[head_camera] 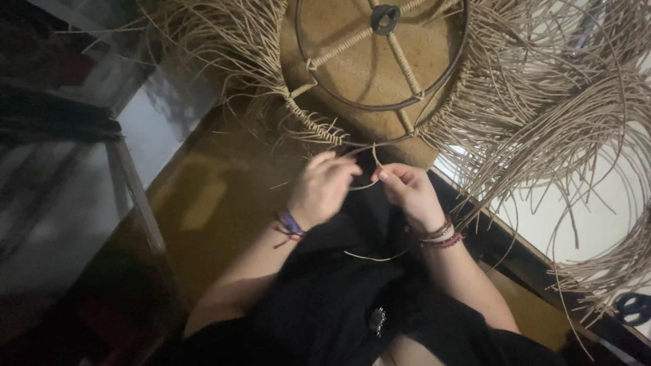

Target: The person weaves thin straw strands into a circular metal frame. They repeatedly pull strands through the existing weave and tighten them by hand to build up the structure.

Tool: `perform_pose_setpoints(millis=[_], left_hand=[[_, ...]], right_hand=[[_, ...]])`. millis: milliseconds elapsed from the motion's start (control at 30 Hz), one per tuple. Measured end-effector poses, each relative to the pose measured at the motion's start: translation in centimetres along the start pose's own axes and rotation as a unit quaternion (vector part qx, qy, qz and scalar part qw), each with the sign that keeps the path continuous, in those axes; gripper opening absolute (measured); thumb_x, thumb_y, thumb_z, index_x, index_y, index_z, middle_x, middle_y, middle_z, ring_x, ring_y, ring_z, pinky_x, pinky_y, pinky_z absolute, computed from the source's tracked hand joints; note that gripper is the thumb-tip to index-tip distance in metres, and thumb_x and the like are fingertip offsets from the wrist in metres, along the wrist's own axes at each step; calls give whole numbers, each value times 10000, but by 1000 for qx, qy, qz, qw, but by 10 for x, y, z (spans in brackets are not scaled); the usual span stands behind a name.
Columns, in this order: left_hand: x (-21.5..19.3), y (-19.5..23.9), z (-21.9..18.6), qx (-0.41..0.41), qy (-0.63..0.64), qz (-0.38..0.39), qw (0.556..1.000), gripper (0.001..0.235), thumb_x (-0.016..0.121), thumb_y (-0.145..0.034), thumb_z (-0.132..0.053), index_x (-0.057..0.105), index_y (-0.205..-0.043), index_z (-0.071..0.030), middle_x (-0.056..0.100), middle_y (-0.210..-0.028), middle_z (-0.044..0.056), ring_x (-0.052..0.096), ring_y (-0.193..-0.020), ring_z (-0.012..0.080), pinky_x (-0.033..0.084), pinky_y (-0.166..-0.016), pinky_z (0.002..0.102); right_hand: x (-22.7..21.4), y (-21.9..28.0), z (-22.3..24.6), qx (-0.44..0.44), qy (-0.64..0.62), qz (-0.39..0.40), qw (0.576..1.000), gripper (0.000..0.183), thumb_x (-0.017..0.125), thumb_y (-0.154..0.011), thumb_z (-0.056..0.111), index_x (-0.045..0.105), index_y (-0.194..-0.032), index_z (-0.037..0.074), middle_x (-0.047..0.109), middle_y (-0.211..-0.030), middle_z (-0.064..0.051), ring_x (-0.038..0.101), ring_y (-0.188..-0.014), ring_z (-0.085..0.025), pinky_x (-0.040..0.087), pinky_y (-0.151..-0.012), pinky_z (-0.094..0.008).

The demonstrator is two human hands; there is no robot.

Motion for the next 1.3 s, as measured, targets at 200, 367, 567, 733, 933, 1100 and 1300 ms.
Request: perform_pose_setpoints(millis=[200,367,567,733,933,1100,1300], left_hand=[[-25,0,-3,-231,242,325,885,978,826,-822,-117,242,-1606,-147,682,-1157,343,754,-690,421,635,-582,429],[-9,-5,-1,-85,166,-38,982,254,651,-982,-133,708,-1230,-138,668,-1127,73,670,-990,280,561,-866,386],[4,-43,9,-225,510,-227,799,460,390,-1083,-301,376,-652,-140,442,-720,11,458,-710,163,374,-738,277],[36,-56,45,-340,807,-265,404,506,454,-1008,-328,148,-620,-216,91,-590,-103,169,-520,82,197,-510,242],[50,-68,76,-376,803,-309,345,478,434,-977,-368,156,-605,-255,79,-550,-132,121,-470,50,143,-451,235],[48,-82,100,-312,817,-345,340,462,462,-929,-415,178,-591,-277,89,-513,-126,140,-431,56,151,-442,208],[42,-89,93,-279,828,-327,359,478,480,-926,-398,170,-579,-283,73,-521,-126,133,-447,59,153,-467,218]], right_hand=[[14,0,-3,9,-7,-37,999,136,680,-971,80,742,-957,-40,404,-515,88,374,-447,22,262,-415,-136],[26,-8,-18,-46,-42,-61,996,132,657,-991,70,744,-958,-24,444,-510,56,418,-413,-4,289,-387,-153],[25,-14,-41,-82,-145,-87,982,65,717,-946,34,672,-963,-10,472,-520,45,431,-366,-34,313,-355,-181],[17,-20,-65,-74,-171,-103,977,233,689,-980,51,576,-776,49,420,-468,29,434,-326,-60,304,-322,-183],[18,-20,-74,-19,-281,-95,955,282,688,-988,97,516,-766,121,330,-526,91,342,-377,-11,264,-313,-169],[7,-27,-117,-2,-263,-89,961,292,686,-998,129,508,-766,140,362,-536,78,351,-356,-21,277,-287,-183],[10,-29,-111,5,-258,-84,962,291,664,-1007,124,500,-768,151,340,-538,90,342,-361,-12,270,-283,-175]])
Point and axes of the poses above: each hand's wrist, its own y-axis away from the middle knuckle, its own x-axis out of the palm, z = x × y, the point moved 7 cm from there along -y, towards the middle knuckle
